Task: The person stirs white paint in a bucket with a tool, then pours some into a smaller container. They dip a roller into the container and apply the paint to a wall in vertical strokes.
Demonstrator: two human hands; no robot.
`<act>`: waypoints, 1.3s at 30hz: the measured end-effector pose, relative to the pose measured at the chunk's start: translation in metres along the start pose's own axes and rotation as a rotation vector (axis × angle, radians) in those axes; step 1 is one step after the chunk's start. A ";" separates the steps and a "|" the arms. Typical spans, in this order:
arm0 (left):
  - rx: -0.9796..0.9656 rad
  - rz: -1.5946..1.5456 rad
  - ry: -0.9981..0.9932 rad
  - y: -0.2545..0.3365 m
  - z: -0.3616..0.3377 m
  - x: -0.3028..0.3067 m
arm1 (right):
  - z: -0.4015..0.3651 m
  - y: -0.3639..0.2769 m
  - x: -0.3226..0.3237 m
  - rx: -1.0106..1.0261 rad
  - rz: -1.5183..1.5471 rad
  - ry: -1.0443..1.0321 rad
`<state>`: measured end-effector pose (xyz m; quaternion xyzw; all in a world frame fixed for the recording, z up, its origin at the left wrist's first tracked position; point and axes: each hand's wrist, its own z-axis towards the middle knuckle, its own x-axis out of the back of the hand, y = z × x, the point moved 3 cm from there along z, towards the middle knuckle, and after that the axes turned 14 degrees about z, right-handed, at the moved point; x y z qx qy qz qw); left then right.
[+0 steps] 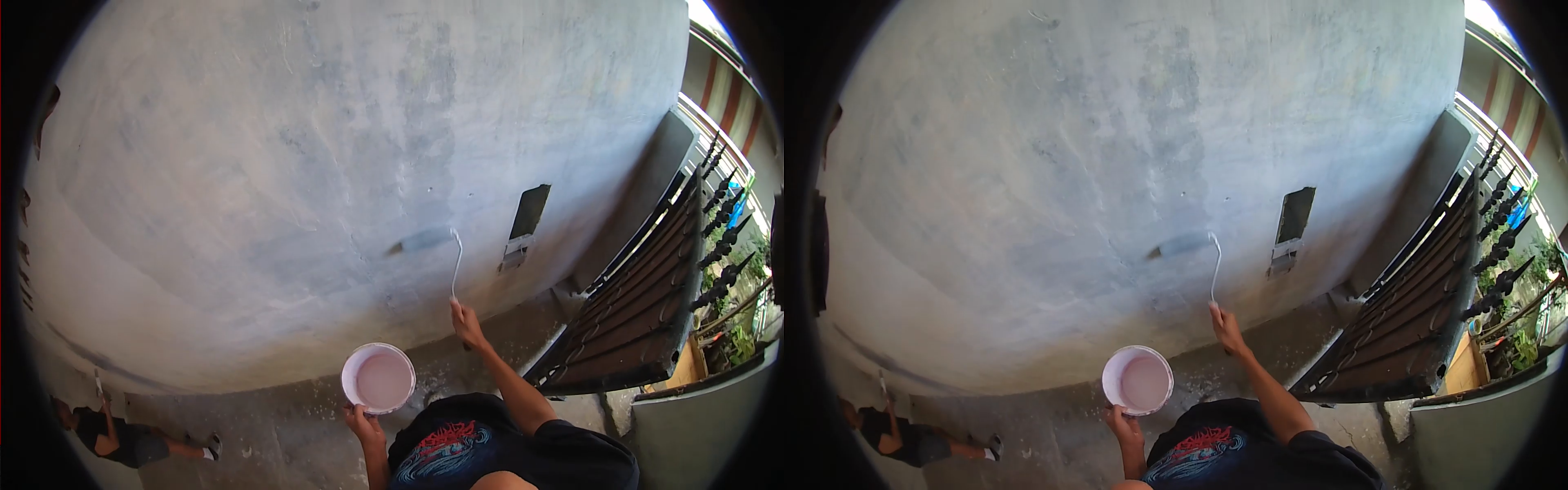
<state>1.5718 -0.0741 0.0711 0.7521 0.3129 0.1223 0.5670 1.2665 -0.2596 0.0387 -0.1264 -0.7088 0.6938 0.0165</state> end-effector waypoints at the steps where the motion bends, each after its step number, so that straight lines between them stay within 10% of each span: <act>1: 0.016 0.003 0.020 0.004 -0.001 -0.002 | -0.011 0.009 0.005 -0.115 0.000 0.009; 6: 0.027 -0.054 0.013 0.018 0.014 0.000 | -0.038 0.005 0.012 -0.164 0.035 0.087; 25: -0.023 0.017 -0.096 0.025 0.087 0.010 | 0.039 -0.317 -0.054 0.498 -0.201 0.093; 39: 0.025 0.028 -0.106 0.018 0.098 -0.002 | 0.015 -0.267 -0.050 0.397 -0.290 0.195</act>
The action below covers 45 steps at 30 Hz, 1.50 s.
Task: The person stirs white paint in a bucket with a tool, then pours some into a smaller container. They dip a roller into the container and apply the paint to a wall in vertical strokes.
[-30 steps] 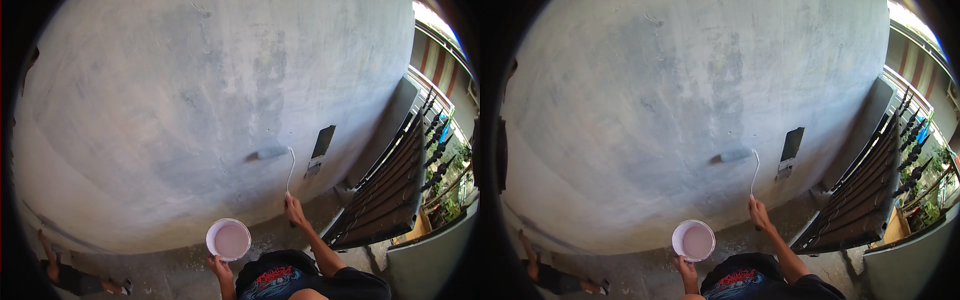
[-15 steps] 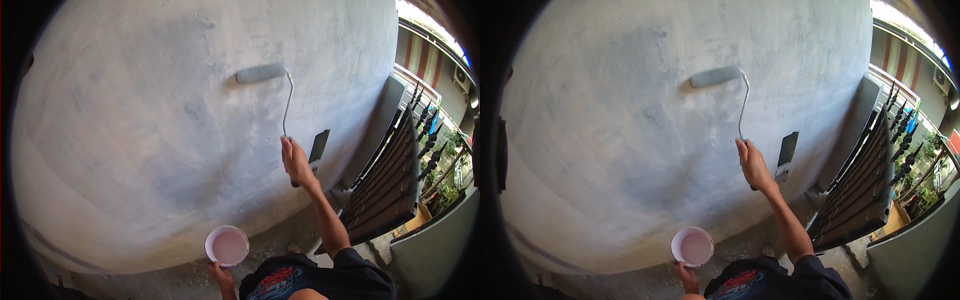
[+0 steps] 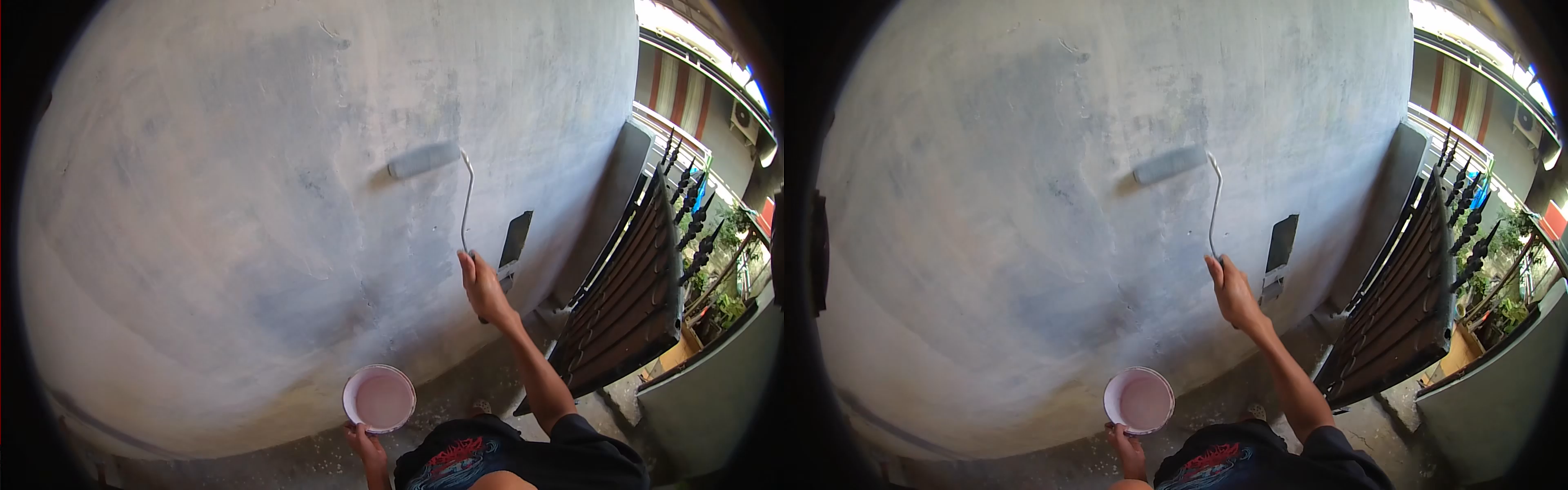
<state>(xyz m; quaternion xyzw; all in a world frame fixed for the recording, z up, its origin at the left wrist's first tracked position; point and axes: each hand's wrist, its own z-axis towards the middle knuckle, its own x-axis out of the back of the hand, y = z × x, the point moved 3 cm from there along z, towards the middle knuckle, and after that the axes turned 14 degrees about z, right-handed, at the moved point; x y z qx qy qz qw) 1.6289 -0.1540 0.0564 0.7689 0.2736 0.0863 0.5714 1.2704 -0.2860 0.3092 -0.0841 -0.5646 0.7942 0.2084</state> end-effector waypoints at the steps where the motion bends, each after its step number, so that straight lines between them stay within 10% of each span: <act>1: -0.002 -0.003 -0.003 0.003 -0.001 -0.001 | 0.012 -0.007 0.001 0.004 -0.001 0.002; 7: -0.099 0.073 -0.092 -0.008 0.001 0.010 | 0.073 -0.085 -0.001 0.135 0.041 -0.028; 10: -0.608 0.530 -0.078 -0.020 0.007 0.020 | 0.081 -0.092 -0.008 0.130 0.085 -0.023; 13: -0.572 0.530 -0.075 -0.007 -0.004 0.016 | 0.068 -0.060 -0.020 0.155 0.115 -0.001; 15: -0.004 -0.059 -0.039 0.008 -0.016 0.003 | 0.047 -0.030 -0.023 0.049 0.053 0.002; 24: -0.012 0.004 0.066 0.021 -0.020 -0.008 | -0.010 0.042 -0.025 0.071 0.050 0.041; 33: -0.414 0.296 -0.098 -0.021 0.015 0.005 | 0.064 -0.084 -0.003 0.257 -0.072 0.015; 36: 0.021 -0.034 -0.047 0.005 -0.006 -0.015 | 0.069 -0.094 -0.011 0.223 -0.032 0.003; 45: -0.034 0.008 -0.025 -0.003 -0.006 -0.016 | -0.002 0.002 -0.040 0.176 0.087 0.055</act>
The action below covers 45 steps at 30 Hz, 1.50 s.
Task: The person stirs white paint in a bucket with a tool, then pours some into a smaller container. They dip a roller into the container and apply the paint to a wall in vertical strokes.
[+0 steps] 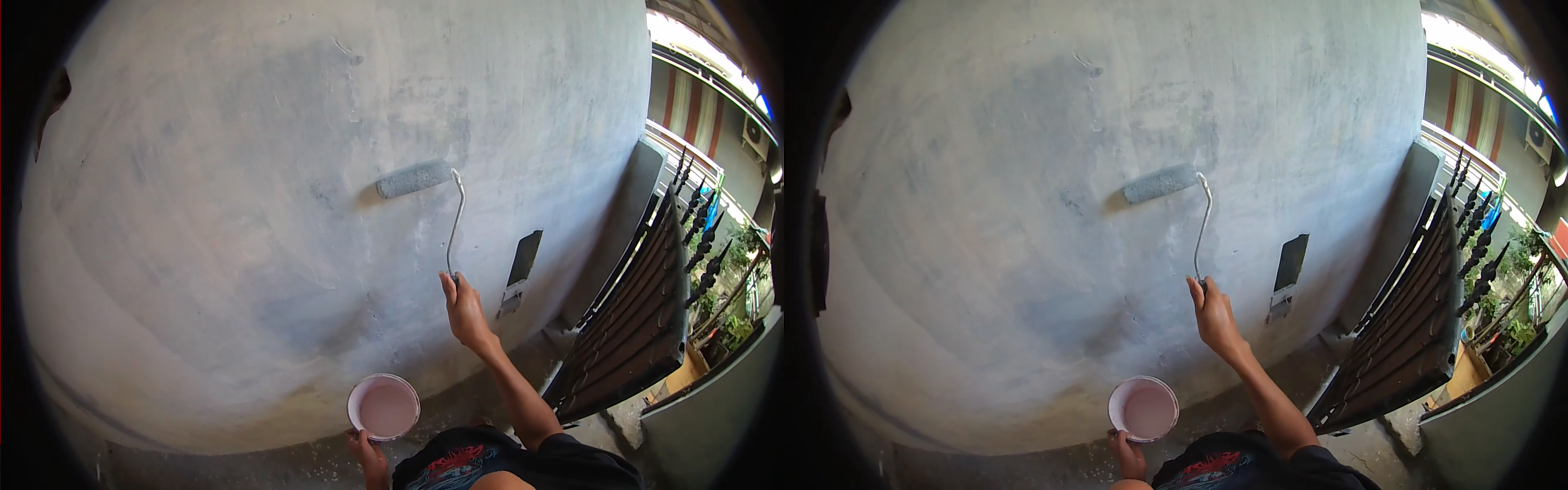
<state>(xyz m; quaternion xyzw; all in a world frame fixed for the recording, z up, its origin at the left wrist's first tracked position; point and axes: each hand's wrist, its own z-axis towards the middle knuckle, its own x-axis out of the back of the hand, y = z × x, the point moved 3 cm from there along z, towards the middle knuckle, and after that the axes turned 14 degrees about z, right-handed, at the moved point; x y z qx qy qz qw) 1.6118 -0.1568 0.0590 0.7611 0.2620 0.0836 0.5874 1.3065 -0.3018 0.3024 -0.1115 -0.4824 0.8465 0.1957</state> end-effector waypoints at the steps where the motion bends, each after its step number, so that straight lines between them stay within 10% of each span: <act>1: -0.002 0.000 0.002 -0.001 0.001 0.000 | 0.000 -0.002 0.000 -0.008 -0.035 0.000; 10: -0.030 -0.047 -0.032 -0.002 0.004 0.008 | 0.071 -0.080 -0.002 -0.009 -0.057 -0.013; 13: -0.352 0.270 -0.077 -0.005 0.005 0.015 | 0.081 -0.089 -0.007 0.007 -0.027 -0.020; 16: -0.057 0.016 -0.032 0.008 -0.009 0.010 | 0.064 -0.082 -0.011 -0.075 -0.010 -0.017; 22: -0.393 0.270 -0.048 -0.011 -0.008 0.028 | -0.007 -0.009 -0.012 -0.052 -0.058 0.000; 31: -0.028 -0.070 0.005 0.002 -0.009 0.022 | 0.040 -0.026 -0.011 -0.082 0.143 -0.078; 37: -0.430 0.395 -0.003 -0.010 -0.001 0.040 | 0.118 -0.119 0.021 -0.065 0.505 -0.269; 39: -0.032 -0.133 0.013 0.009 -0.017 0.026 | 0.134 -0.135 0.030 -0.040 0.552 -0.278; 43: -0.414 0.270 0.051 -0.006 -0.012 0.032 | 0.160 -0.142 0.051 0.016 0.422 -0.236; 45: -0.004 -0.077 0.111 -0.004 -0.012 0.029 | 0.161 -0.135 0.057 -0.021 0.397 -0.237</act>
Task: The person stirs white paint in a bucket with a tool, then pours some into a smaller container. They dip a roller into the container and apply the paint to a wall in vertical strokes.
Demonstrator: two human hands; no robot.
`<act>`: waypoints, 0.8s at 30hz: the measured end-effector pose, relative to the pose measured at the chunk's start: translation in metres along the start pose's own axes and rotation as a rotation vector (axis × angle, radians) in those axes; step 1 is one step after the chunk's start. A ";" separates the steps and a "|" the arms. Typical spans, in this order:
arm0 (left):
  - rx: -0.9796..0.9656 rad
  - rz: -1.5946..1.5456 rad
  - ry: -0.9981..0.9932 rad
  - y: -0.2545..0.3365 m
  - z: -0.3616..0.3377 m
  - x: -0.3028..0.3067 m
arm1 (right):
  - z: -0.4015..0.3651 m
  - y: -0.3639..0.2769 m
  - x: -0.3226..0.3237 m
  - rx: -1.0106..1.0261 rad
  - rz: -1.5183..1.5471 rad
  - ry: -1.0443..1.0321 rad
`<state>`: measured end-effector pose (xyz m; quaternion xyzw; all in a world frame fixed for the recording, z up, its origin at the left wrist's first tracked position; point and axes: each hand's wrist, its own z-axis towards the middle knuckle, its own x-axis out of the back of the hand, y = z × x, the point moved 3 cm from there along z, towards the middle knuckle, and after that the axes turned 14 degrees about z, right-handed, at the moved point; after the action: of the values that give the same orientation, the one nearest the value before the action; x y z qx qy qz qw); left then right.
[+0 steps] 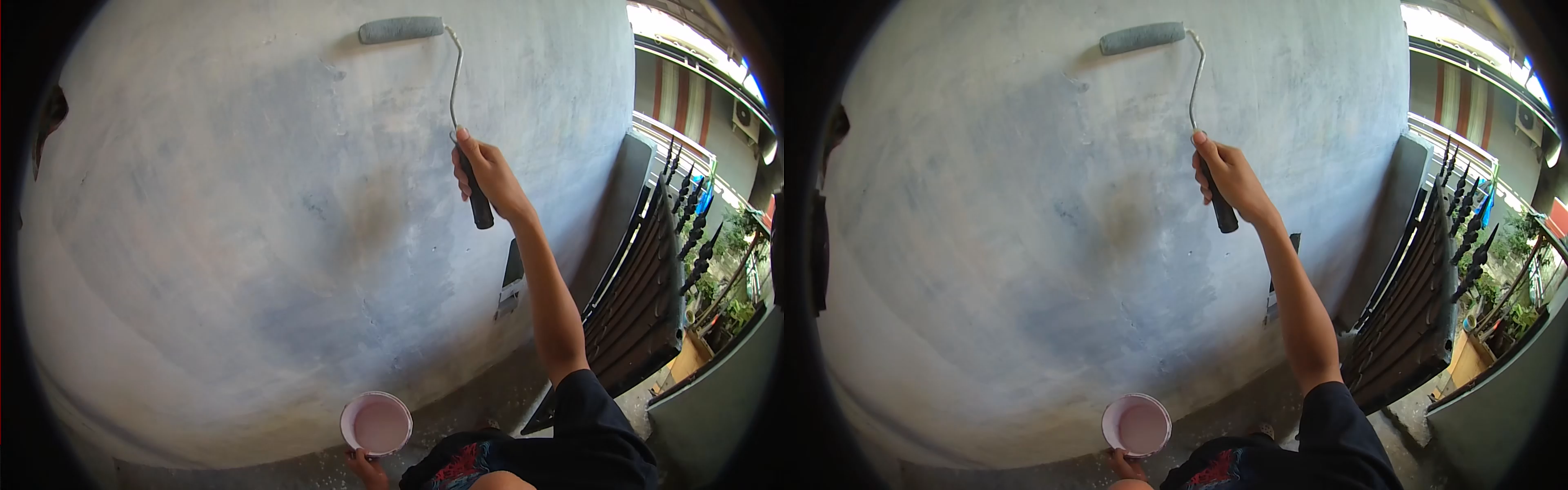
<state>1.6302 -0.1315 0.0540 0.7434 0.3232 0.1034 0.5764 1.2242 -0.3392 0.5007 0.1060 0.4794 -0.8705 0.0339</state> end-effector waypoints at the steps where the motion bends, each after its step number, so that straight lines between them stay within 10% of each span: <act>1: -0.001 0.002 -0.008 0.006 -0.002 -0.007 | -0.002 0.005 0.005 -0.046 -0.019 0.002; 12: -0.045 0.088 -0.096 -0.021 0.027 -0.015 | -0.131 0.153 0.048 -0.260 0.038 0.081; 22: 0.033 0.003 -0.111 -0.004 0.003 -0.031 | -0.043 0.067 0.010 -0.035 -0.095 0.189; 24: -0.672 0.920 -0.125 -0.048 0.040 0.009 | -0.018 0.044 0.002 0.012 -0.104 0.181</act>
<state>1.6406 -0.1518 -0.0046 0.5881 -0.1189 0.3964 0.6949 1.2324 -0.3478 0.4544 0.1592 0.4801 -0.8609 -0.0555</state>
